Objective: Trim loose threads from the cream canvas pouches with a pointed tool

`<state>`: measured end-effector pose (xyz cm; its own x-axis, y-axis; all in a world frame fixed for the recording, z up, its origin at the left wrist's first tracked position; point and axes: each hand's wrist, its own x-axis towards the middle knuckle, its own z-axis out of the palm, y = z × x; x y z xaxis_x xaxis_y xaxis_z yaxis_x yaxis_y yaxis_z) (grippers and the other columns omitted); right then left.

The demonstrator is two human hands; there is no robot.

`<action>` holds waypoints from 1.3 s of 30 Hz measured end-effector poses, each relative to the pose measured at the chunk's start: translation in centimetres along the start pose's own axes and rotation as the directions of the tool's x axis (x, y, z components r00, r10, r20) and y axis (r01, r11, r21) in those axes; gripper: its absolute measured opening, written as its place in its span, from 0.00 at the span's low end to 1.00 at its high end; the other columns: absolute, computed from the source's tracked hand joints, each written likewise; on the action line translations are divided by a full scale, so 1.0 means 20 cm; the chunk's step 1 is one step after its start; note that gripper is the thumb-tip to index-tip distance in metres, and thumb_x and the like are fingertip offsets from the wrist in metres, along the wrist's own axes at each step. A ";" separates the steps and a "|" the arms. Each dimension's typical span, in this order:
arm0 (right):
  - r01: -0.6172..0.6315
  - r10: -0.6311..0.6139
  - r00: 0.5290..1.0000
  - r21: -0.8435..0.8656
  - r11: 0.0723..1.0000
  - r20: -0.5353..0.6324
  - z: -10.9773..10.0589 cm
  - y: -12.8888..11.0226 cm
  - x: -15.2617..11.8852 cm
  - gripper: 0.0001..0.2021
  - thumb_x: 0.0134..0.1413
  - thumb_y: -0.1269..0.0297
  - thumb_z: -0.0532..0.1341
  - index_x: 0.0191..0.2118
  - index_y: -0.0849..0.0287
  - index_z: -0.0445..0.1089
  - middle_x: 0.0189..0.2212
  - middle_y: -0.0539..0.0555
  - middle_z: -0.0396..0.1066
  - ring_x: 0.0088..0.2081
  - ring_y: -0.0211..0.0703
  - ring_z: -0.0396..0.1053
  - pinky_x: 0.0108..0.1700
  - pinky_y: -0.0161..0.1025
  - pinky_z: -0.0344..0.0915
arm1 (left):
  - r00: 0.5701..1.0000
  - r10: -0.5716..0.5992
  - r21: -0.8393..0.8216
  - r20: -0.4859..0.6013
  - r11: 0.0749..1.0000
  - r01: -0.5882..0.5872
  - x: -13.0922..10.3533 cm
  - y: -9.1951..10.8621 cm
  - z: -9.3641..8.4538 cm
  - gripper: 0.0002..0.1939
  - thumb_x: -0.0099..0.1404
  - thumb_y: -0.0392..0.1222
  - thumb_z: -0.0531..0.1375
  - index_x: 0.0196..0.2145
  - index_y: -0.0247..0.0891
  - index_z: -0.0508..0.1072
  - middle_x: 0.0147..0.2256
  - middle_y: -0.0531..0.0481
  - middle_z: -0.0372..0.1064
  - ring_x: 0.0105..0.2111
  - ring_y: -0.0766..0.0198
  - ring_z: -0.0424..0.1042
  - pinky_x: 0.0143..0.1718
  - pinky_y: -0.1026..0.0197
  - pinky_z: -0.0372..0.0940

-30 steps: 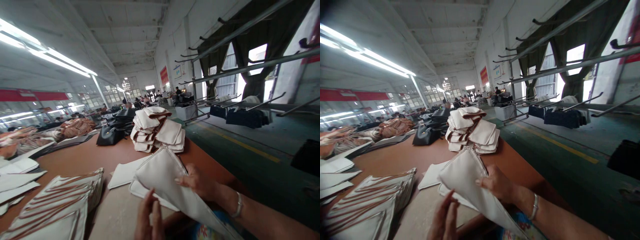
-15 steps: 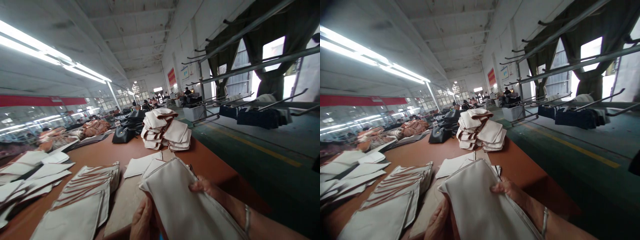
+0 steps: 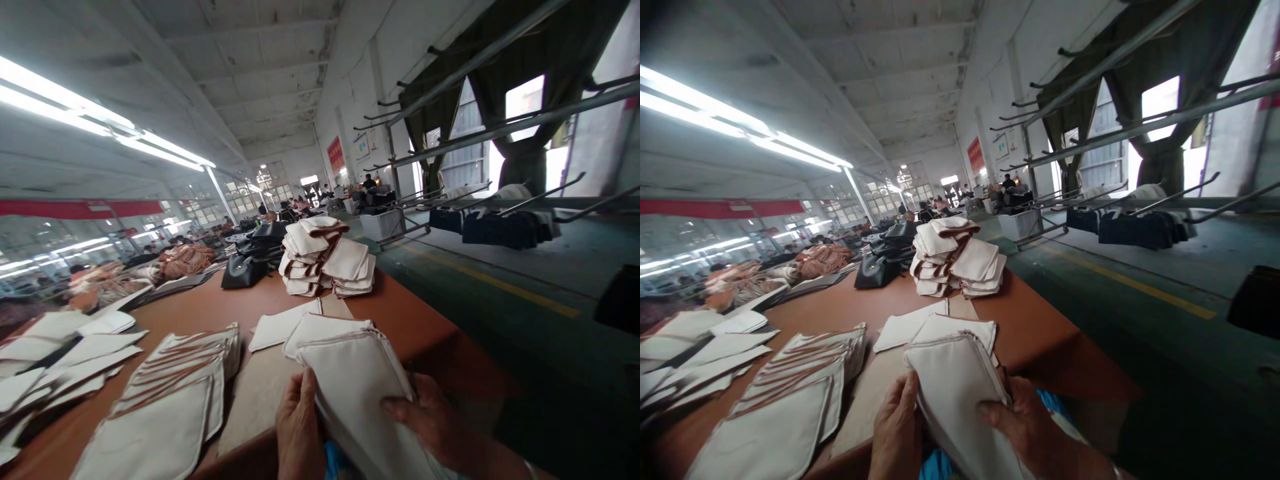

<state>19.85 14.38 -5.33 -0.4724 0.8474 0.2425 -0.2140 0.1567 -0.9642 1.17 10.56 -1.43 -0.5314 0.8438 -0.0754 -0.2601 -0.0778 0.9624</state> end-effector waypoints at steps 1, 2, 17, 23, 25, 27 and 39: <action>0.056 -0.059 0.998 -0.101 0.993 -0.033 0.01 0.02 -0.02 0.16 0.58 0.53 0.59 0.35 0.62 0.74 0.30 0.54 0.73 0.34 0.47 0.70 0.37 0.38 0.66 | 1.000 -0.017 -0.016 0.016 1.000 0.018 -0.01 0.01 0.00 0.21 0.52 0.55 0.69 0.37 0.38 0.74 0.28 0.52 0.76 0.26 0.61 0.74 0.25 0.65 0.67; 0.131 -0.145 0.988 -0.215 0.968 -0.055 0.02 0.04 -0.03 0.15 0.60 0.54 0.57 0.36 0.60 0.74 0.32 0.55 0.74 0.35 0.47 0.70 0.37 0.38 0.66 | 0.998 -0.033 -0.035 0.045 0.999 0.035 -0.01 0.03 -0.01 0.21 0.54 0.55 0.69 0.39 0.38 0.74 0.29 0.51 0.77 0.26 0.61 0.74 0.25 0.64 0.67; 0.242 -0.220 0.969 -0.234 0.942 0.113 -0.09 -0.25 0.09 0.21 0.59 0.55 0.60 0.54 0.60 0.65 0.45 0.59 0.70 0.39 0.43 0.69 0.42 0.39 0.67 | 0.717 -0.266 0.132 0.645 0.962 0.238 -0.03 0.17 0.00 0.10 0.50 0.37 0.71 0.32 0.32 0.79 0.28 0.45 0.77 0.27 0.62 0.72 0.31 0.63 0.64; 0.047 0.017 0.883 -0.124 0.991 0.470 -0.03 -0.20 0.25 0.16 0.50 0.59 0.68 0.39 0.65 0.68 0.28 0.49 0.67 0.28 0.33 0.62 0.29 0.30 0.59 | 0.682 -0.351 0.243 0.642 0.937 0.253 -0.02 0.19 -0.03 0.11 0.50 0.38 0.70 0.33 0.34 0.79 0.27 0.47 0.75 0.25 0.64 0.69 0.28 0.65 0.60; 0.061 0.028 0.867 -0.161 0.985 0.498 -0.04 -0.19 0.27 0.13 0.51 0.60 0.67 0.34 0.65 0.68 0.26 0.47 0.65 0.26 0.31 0.58 0.27 0.29 0.56 | 0.683 -0.370 0.278 0.629 0.928 0.247 -0.01 0.19 -0.04 0.10 0.52 0.40 0.69 0.32 0.33 0.78 0.26 0.47 0.74 0.24 0.66 0.67 0.26 0.66 0.58; 0.059 0.041 0.856 -0.177 0.982 0.515 -0.06 -0.19 0.27 0.12 0.52 0.60 0.65 0.34 0.66 0.68 0.25 0.47 0.64 0.26 0.30 0.56 0.26 0.29 0.54 | 0.708 -0.364 0.302 0.605 0.928 0.219 -0.01 0.18 -0.03 0.09 0.53 0.42 0.69 0.28 0.33 0.77 0.24 0.49 0.72 0.23 0.68 0.65 0.25 0.67 0.57; -0.213 0.251 0.855 -0.135 0.968 0.454 -0.06 -0.23 0.29 0.17 0.55 0.52 0.63 0.32 0.63 0.65 0.21 0.44 0.58 0.23 0.29 0.51 0.23 0.28 0.49 | 0.742 -0.432 0.355 0.512 0.893 0.275 0.02 0.15 0.02 0.12 0.52 0.44 0.70 0.21 0.34 0.75 0.18 0.52 0.68 0.18 0.71 0.61 0.21 0.69 0.53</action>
<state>19.20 19.16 0.31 -0.8458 0.5333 0.0139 0.0088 0.0399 -0.9992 0.48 10.80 1.51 0.1308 0.9318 -0.3385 -0.0920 0.3514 0.9317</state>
